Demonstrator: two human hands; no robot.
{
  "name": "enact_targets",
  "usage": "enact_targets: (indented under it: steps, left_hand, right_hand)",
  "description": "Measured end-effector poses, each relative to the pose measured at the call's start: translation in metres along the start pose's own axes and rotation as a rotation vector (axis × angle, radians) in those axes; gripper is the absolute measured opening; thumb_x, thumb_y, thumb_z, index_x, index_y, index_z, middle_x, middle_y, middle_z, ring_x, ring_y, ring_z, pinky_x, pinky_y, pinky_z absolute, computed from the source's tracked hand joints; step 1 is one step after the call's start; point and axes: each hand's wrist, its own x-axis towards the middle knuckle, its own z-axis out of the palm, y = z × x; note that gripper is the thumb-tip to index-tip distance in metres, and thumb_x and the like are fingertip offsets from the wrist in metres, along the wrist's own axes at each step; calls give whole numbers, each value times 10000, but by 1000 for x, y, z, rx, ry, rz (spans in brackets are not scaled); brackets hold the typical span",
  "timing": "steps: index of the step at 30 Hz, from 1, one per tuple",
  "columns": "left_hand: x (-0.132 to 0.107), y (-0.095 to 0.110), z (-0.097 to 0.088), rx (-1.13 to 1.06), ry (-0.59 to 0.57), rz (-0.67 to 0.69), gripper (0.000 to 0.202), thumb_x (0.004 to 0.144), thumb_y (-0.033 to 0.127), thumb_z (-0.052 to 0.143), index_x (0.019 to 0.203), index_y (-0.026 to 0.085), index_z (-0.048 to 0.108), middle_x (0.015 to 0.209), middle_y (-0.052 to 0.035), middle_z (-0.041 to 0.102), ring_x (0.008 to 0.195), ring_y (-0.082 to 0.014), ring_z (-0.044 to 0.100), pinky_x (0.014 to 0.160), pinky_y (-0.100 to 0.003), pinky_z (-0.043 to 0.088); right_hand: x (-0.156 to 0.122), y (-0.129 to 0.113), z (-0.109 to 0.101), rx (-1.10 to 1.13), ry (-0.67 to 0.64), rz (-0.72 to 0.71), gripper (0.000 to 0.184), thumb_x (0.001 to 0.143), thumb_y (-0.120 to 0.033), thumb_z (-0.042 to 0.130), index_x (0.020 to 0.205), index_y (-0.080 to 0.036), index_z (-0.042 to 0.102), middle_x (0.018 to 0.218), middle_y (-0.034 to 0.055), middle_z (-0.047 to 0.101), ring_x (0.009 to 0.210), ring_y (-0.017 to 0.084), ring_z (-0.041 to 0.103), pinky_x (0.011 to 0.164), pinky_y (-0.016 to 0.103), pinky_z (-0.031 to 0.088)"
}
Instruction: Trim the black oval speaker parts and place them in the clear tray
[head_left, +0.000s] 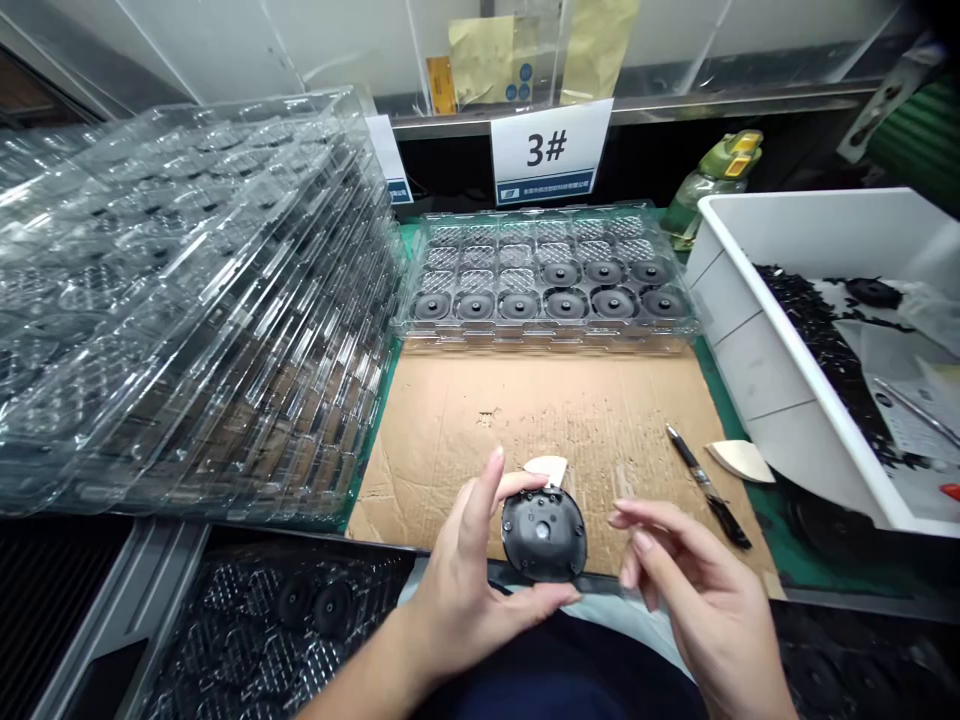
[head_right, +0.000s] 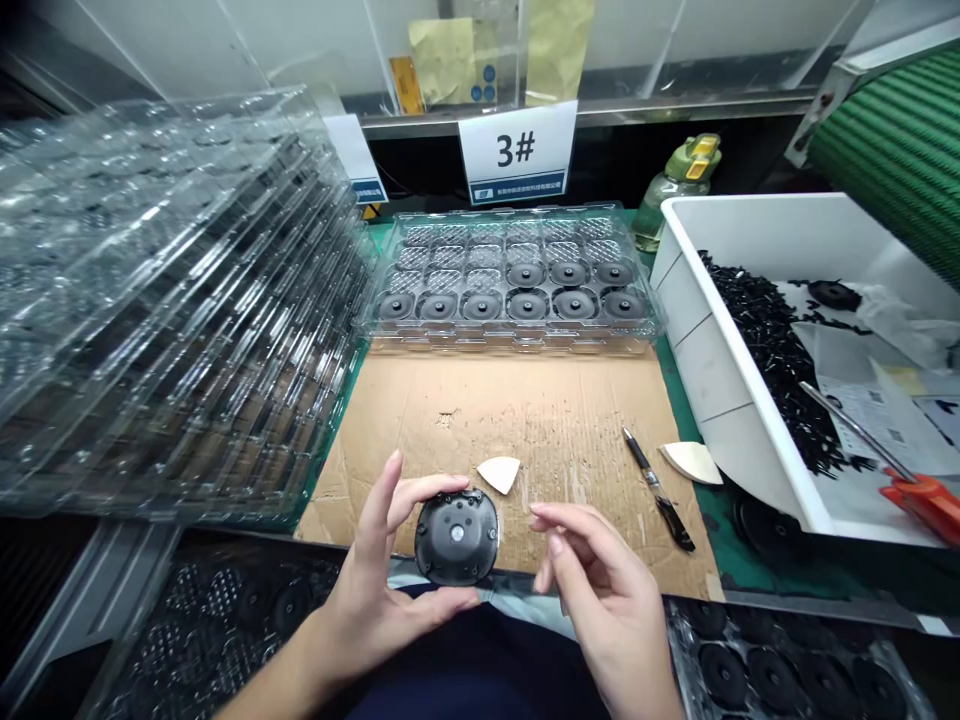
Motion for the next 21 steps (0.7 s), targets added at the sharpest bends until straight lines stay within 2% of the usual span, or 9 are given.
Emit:
enact_targets:
  steps: [3,6,9,11,12,14,17,19,21]
  left_hand:
    - [-1,1,-3,-37,-22,-48,1052,688,339,737,1456,262,21,1211,-132,576,1102,-243,562,983,-429,426]
    - [0,5,-7,-165,-63,-213,902,652,422,738,1414,311,267,1211,-93,597,1101,-250,561,982,-406,420]
    - [-4,8,-9,-444,-64,-599,536,700,539,643,1141,235,622,1088,-87,672,1017,-258,609,906,-368,459]
    - [-14,4,-11,-559,-28,-794,509,722,626,558,883,165,701,854,-79,704,819,-226,650,771,-337,498]
    - [-23,1,-12,-560,-1,-843,542,719,660,529,782,148,693,743,-62,684,724,-199,641,712,-322,499]
    - [-50,-10,-19,-479,56,-919,549,739,664,503,676,138,647,631,-23,630,633,-152,606,672,-303,492]
    - [-109,-31,-42,-321,98,-1116,381,829,484,533,716,129,611,615,17,600,583,-113,580,626,-298,502]
    - [-157,-43,-69,-174,145,-1272,285,855,387,540,780,121,607,682,15,612,605,-111,586,603,-288,510]
    - [-201,-51,-102,17,246,-1390,249,861,356,537,896,121,609,824,-15,637,701,-135,609,646,-312,525]
  right_hand:
    - [8,-17,-2,-180,-161,-190,306,890,-175,544,1164,-304,589,912,20,619,679,107,600,603,199,512]
    - [17,-24,0,-282,-328,-362,269,877,-223,583,1134,-288,628,812,15,638,693,134,597,604,221,497]
    - [19,-22,12,-283,-276,-376,149,902,-285,547,968,-249,677,661,3,604,576,133,556,524,228,454]
    - [16,-13,25,-283,-241,-319,229,924,-300,494,799,-212,664,587,2,545,510,129,521,478,230,422]
    - [15,-6,32,-291,-273,-293,292,934,-305,465,728,-201,644,563,3,523,492,129,514,467,232,416]
    - [13,13,45,-341,-449,-266,354,945,-326,426,687,-202,635,565,12,546,512,142,552,493,235,447]
    - [16,49,59,-437,-752,-280,298,928,-361,438,815,-242,687,724,29,687,668,182,665,612,254,529]
    - [20,69,64,-463,-871,-291,272,909,-370,455,860,-266,701,808,28,722,736,201,692,653,272,555]
    - [24,81,65,-489,-913,-253,296,906,-393,436,874,-278,707,858,28,729,790,214,697,698,298,565]
